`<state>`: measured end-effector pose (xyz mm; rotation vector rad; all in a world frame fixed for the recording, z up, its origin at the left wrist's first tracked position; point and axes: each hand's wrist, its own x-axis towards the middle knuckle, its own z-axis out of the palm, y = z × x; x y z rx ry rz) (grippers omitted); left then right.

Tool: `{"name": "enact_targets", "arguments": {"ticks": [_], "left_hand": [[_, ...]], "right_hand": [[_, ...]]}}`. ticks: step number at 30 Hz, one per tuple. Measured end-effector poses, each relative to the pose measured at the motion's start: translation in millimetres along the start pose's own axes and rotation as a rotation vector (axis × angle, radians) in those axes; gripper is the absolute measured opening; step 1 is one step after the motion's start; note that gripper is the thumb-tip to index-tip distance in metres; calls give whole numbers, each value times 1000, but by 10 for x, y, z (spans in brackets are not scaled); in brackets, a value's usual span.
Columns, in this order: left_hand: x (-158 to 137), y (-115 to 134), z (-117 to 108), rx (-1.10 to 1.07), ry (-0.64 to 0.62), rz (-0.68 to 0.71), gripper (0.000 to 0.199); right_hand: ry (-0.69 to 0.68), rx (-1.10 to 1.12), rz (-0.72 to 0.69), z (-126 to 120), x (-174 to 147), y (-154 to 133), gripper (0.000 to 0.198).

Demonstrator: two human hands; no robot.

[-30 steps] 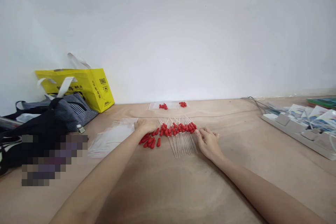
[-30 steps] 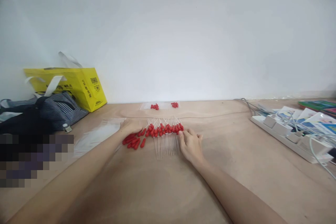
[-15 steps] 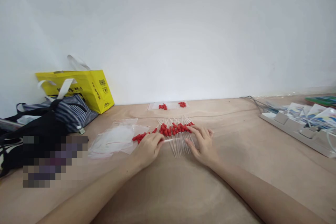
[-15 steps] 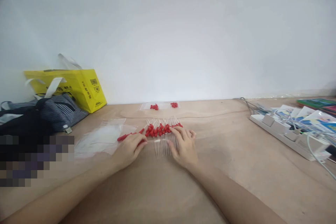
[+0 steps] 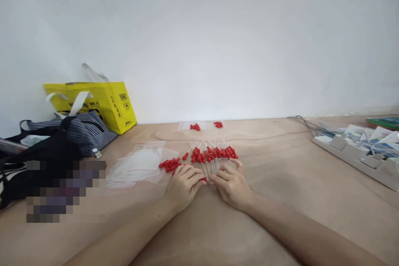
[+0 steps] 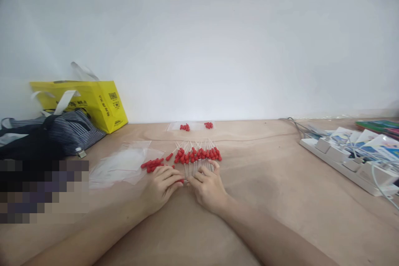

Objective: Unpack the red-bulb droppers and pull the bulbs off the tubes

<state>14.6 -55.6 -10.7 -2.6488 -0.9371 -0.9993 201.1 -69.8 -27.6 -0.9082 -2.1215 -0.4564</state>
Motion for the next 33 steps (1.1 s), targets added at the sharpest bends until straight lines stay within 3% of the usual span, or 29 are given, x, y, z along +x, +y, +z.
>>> {"name": "enact_targets", "arguments": {"ticks": [7,16,23,28,33], "left_hand": [[-41,-28,-71,35,-17,76,11],[-60,-43,-78,17,-27,94,16],[-130,-129,-167,-17,46,-17,17],[-92,-319,-246,-18,174,-275,23],[-116,-661,-372,-31,147,-602,27]], "right_hand": [[-57,38,-32,-42,-14,-15,16],[-32,97,-33,-83,-49,-4,17],[-61,82,205,-116,-140,162,21],[-83,79,422,-94,-174,338,27],[-158,6,541,-53,-275,535,32]]}}
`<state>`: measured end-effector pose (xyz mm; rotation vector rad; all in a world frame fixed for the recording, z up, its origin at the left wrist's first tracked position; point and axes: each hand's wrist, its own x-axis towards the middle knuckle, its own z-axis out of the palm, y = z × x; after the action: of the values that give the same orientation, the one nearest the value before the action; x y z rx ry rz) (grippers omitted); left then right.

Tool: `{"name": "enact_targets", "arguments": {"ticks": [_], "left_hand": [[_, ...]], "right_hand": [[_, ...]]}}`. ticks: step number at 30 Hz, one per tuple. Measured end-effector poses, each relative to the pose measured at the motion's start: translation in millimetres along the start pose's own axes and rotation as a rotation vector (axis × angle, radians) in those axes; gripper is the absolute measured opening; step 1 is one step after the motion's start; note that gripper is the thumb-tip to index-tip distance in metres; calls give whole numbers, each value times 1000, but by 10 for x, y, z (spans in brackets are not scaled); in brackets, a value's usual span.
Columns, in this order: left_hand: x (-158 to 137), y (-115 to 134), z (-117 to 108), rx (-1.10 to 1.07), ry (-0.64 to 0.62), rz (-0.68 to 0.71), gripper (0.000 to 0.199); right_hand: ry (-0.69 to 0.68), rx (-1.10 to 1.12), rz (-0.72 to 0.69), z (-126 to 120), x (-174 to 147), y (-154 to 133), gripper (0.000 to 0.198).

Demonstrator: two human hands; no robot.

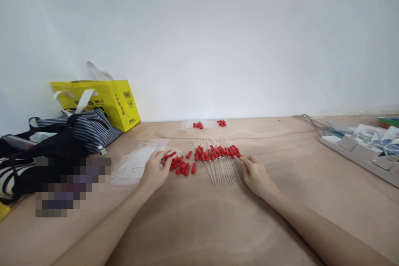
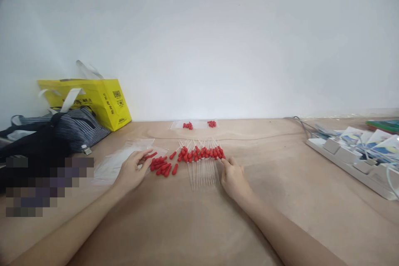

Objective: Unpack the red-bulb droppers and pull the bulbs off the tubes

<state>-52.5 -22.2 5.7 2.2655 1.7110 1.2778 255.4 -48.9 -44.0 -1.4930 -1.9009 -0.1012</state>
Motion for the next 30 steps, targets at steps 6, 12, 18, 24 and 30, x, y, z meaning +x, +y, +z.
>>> {"name": "enact_targets", "arguments": {"ticks": [6,12,18,24,30], "left_hand": [[30,25,25,-3,-86,-105,19],[11,115,85,72,-181,-69,19],[53,127,10,62,-118,-109,25],[332,202,121,264,-272,-121,23],[603,316,426,362,-325,-213,15]], "right_hand": [[-44,37,40,140,5,22,31],[-34,104,31,190,23,-48,25],[-100,135,76,156,22,-74,24],[-152,92,120,107,22,-142,23],[-116,43,105,82,1,-188,21]]}}
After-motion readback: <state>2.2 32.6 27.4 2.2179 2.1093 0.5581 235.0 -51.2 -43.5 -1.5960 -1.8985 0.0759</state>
